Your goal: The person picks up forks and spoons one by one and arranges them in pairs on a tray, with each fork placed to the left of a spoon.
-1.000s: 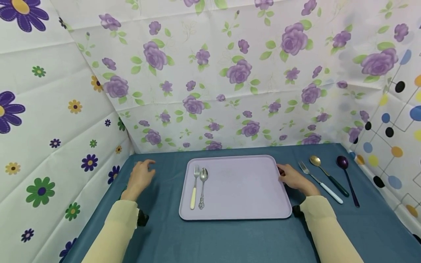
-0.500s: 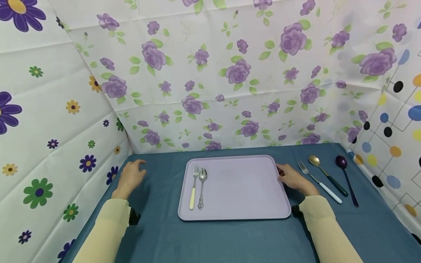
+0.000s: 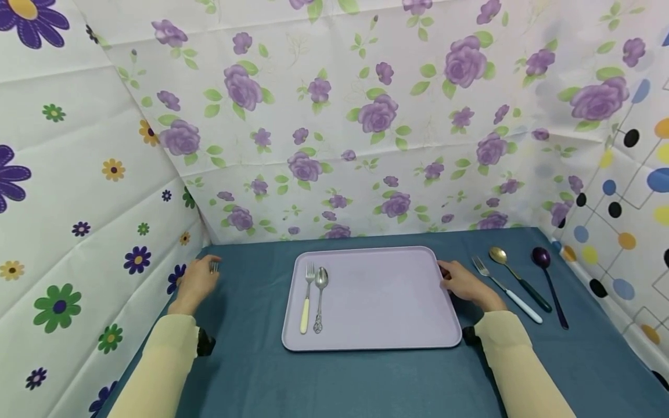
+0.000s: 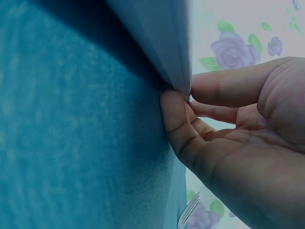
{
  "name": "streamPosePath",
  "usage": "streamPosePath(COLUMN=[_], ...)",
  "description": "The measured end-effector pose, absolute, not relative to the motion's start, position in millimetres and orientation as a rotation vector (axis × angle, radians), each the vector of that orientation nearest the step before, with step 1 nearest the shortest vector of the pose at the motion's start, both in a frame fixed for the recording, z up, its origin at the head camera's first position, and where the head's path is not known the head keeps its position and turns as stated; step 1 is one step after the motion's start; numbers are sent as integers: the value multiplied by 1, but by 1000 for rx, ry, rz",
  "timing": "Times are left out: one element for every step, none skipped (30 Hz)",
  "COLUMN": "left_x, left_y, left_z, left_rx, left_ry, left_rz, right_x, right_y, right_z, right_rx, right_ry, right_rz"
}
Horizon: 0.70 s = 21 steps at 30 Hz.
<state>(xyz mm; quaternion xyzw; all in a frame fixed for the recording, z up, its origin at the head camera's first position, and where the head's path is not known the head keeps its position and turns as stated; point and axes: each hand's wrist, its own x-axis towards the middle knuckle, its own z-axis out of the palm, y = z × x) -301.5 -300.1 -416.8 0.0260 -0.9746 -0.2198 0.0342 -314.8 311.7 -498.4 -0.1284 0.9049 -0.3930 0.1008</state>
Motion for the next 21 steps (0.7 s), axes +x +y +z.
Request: streamPosePath(left_x=[-302, -302, -303, -303, -303, -303, -303, -303, -303, -303, -303, -303, -303, -303, -303, -303, -303, -302, -302, -301, -301], left_y=[-301, -302, -303, -304, -305, -305, -306, -307, -307, -308, -309, -310, -310, -311, -312, -313, -314, -315, -316, -317, -319], left_z=[-417, -418, -419, -420, -421, -422, -423, -423, -424, -425, -426, -428, -429, -429, -430, -430, -430, -431, -431, -431, -432], left_rx=[95, 110, 123, 133, 138, 146, 151, 153, 157, 158, 160, 160, 159, 161, 164, 167, 173, 181, 193, 202, 209], left_ry=[-3003, -3008, -3009, -3013, -3016, -3021, -3026, -3031, -3036, -3044, -3047, -3049, -3049, -3049, -3047, -3046, -3047, -3052, -3058, -3066, -3076], left_rz=[-670, -662, -659, -653, -649, -647, -644, -644, -641, -637, -636, -631, -624, -622, -617, -616, -615, -618, -621, -627, -630], right_x=[-315, -315, -316, -316, -316, -317, -317, -317, -318, -318, -318, -318, -319, -319, -319, -318, -318, -318, -317, -317, -316], right_y=[312, 312, 312, 312, 313, 313, 313, 313, 313, 313, 313, 313, 313, 313, 313, 313, 313, 313, 313, 312, 312], right_z=[-499, -499, -499, -500, -500, -500, -500, -500, -500, -501, -501, -501, -501, -501, -502, -501, -501, -501, -500, -500, -500], right_rx=[-380, -377, -382, -387, -391, -393, -395, -400, -407, -411, -414, -419, -420, -420, -414, -405, -396, -388, -376, -369, -368], right_ry=[2670, 2666, 2662, 2656, 2652, 2649, 2645, 2642, 2641, 2643, 2645, 2648, 2650, 2652, 2653, 2654, 2653, 2651, 2647, 2644, 2644], right_rz=[-1163, -1164, -1166, -1168, -1168, -1170, -1173, -1177, -1180, -1179, -1181, -1181, -1181, -1180, -1178, -1175, -1175, -1175, -1174, -1174, -1172])
